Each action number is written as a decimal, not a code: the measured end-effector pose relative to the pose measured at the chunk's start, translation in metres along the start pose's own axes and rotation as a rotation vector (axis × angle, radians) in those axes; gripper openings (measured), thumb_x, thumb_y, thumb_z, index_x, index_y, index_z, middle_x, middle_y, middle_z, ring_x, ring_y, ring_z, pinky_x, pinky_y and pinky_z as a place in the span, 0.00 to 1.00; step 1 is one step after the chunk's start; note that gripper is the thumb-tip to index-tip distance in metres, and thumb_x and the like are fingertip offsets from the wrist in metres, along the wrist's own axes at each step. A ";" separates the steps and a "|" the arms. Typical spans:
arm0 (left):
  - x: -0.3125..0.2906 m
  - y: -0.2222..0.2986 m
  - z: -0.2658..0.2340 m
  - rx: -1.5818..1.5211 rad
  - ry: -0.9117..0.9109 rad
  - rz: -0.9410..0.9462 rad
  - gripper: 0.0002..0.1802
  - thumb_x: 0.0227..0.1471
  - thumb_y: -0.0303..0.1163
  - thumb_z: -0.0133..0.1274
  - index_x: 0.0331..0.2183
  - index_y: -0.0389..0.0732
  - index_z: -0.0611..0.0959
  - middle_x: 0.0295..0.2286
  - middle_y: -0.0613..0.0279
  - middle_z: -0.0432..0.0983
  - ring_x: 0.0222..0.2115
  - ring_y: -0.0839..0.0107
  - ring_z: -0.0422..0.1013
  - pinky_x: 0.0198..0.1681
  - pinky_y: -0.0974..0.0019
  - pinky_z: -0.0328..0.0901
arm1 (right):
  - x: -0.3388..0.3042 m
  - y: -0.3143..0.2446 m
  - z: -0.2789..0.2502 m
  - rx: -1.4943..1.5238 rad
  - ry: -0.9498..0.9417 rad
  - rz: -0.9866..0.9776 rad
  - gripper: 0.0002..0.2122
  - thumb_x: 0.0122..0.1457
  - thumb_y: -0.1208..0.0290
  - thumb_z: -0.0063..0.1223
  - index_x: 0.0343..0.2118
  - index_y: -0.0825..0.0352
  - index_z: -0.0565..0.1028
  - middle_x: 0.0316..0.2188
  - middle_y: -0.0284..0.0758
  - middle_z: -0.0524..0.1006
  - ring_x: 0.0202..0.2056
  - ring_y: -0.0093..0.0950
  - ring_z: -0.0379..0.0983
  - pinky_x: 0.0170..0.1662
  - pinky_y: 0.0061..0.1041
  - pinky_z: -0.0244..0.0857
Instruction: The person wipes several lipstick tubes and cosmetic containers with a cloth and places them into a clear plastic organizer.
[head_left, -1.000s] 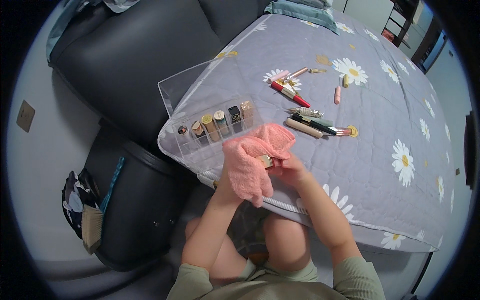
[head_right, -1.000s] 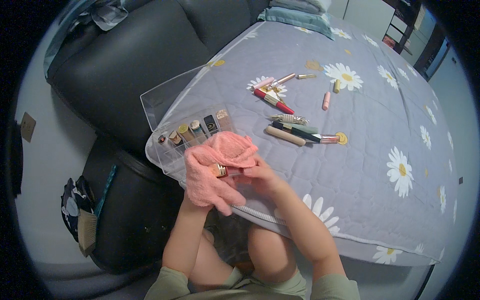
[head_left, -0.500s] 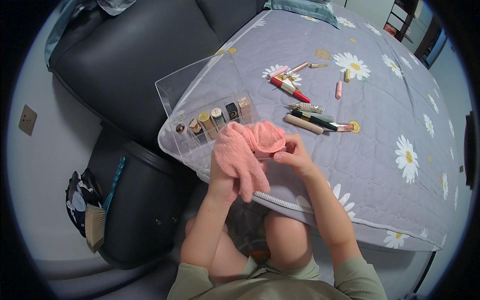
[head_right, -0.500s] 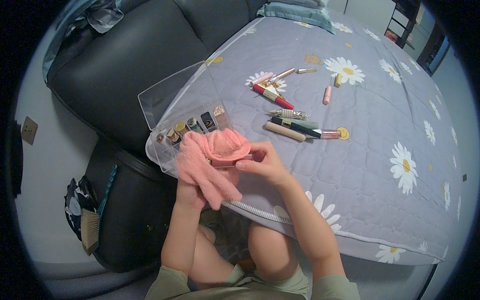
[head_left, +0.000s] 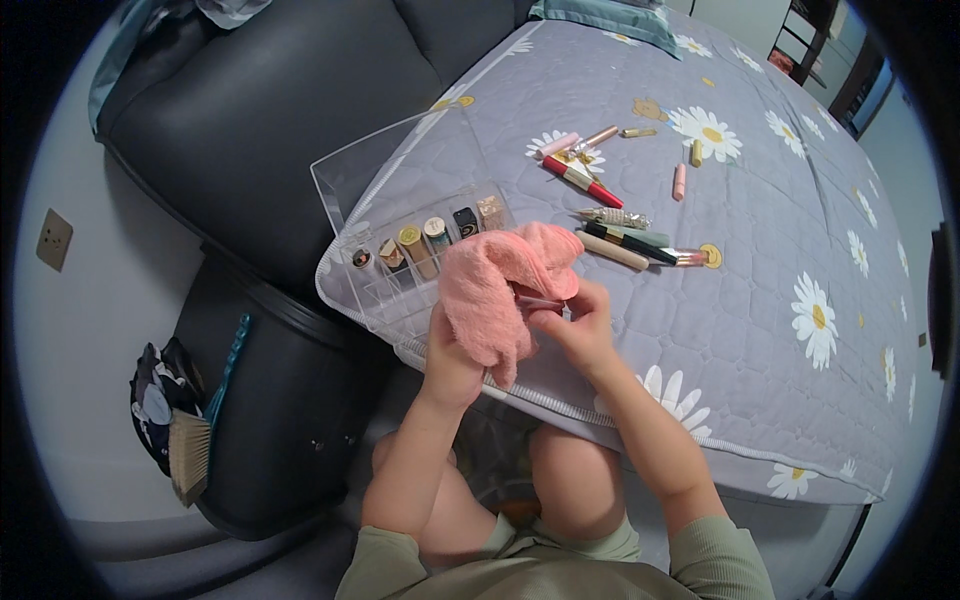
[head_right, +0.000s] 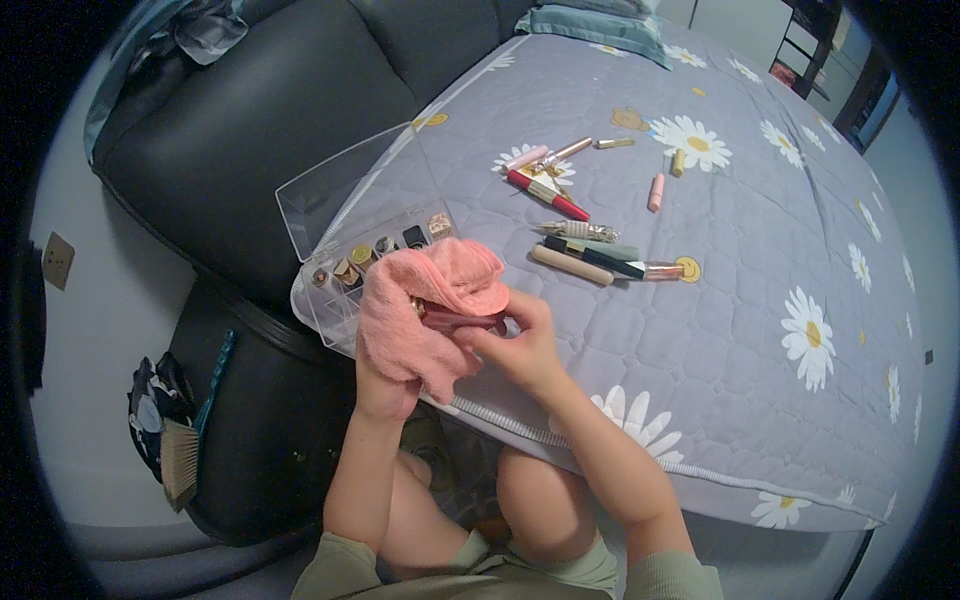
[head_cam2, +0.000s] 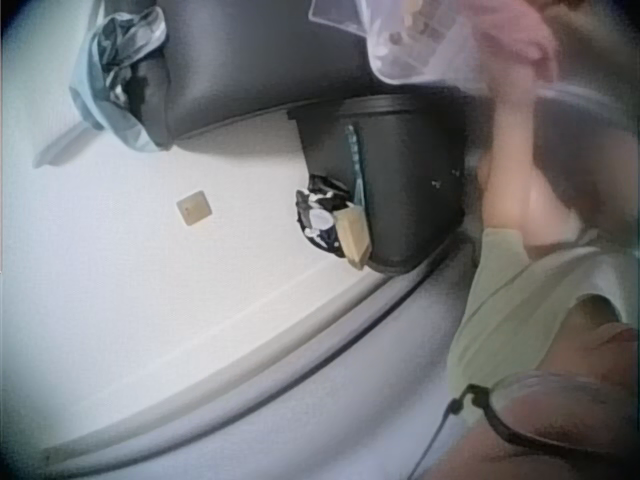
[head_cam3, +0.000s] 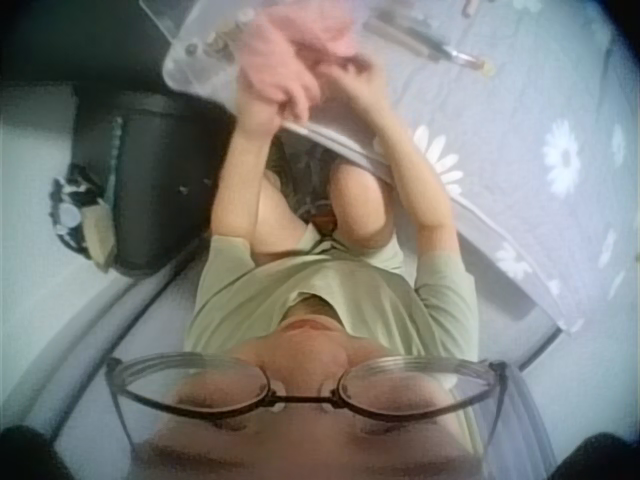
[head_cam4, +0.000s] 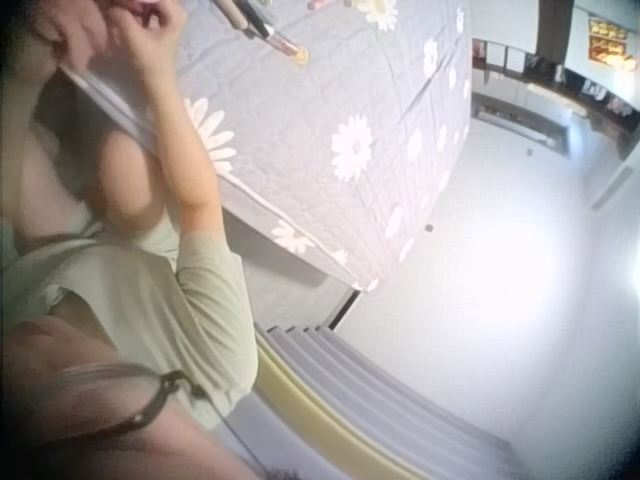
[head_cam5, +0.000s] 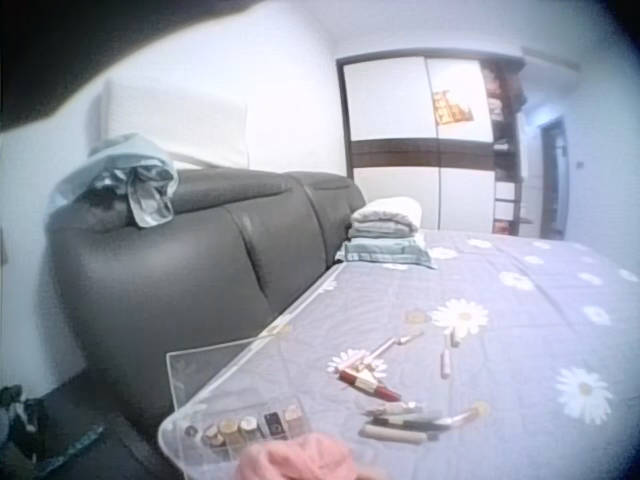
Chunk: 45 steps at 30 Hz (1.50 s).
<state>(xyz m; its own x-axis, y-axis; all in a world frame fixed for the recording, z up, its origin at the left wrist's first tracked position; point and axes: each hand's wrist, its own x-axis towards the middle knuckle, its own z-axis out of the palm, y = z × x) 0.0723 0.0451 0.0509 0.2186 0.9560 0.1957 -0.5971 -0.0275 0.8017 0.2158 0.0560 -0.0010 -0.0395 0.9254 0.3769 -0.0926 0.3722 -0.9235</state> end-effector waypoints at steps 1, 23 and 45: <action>0.000 0.000 -0.002 0.057 -0.067 0.037 0.22 0.46 0.34 0.46 0.43 0.35 0.63 0.38 0.57 0.64 0.37 0.69 0.66 0.38 0.68 0.64 | 0.000 0.000 0.001 -0.090 0.044 -0.074 0.11 0.36 0.73 0.57 0.27 0.69 0.73 0.22 0.29 0.73 0.21 0.16 0.63 0.23 0.15 0.55; 0.011 -0.028 0.008 0.303 0.129 0.171 0.13 0.40 0.24 0.50 0.33 0.34 0.71 0.29 0.65 0.69 0.30 0.81 0.66 0.32 0.76 0.62 | -0.006 0.011 0.013 -0.065 0.169 -0.010 0.09 0.38 0.71 0.57 0.22 0.70 0.73 0.11 0.30 0.65 0.15 0.14 0.58 0.18 0.16 0.52; 0.016 -0.014 -0.006 -0.149 0.018 -0.031 0.12 0.52 0.39 0.35 0.34 0.42 0.66 0.27 0.66 0.62 0.27 0.77 0.63 0.34 0.74 0.62 | -0.002 -0.012 0.008 -0.302 0.216 -0.325 0.08 0.38 0.72 0.51 0.23 0.68 0.68 0.19 0.33 0.66 0.22 0.26 0.62 0.23 0.21 0.54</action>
<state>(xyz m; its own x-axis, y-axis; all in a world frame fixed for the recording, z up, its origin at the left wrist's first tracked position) 0.0793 0.0627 0.0391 0.2256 0.9608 0.1610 -0.6983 0.0442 0.7144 0.2087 0.0494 0.0101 0.1540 0.7399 0.6549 0.2278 0.6183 -0.7522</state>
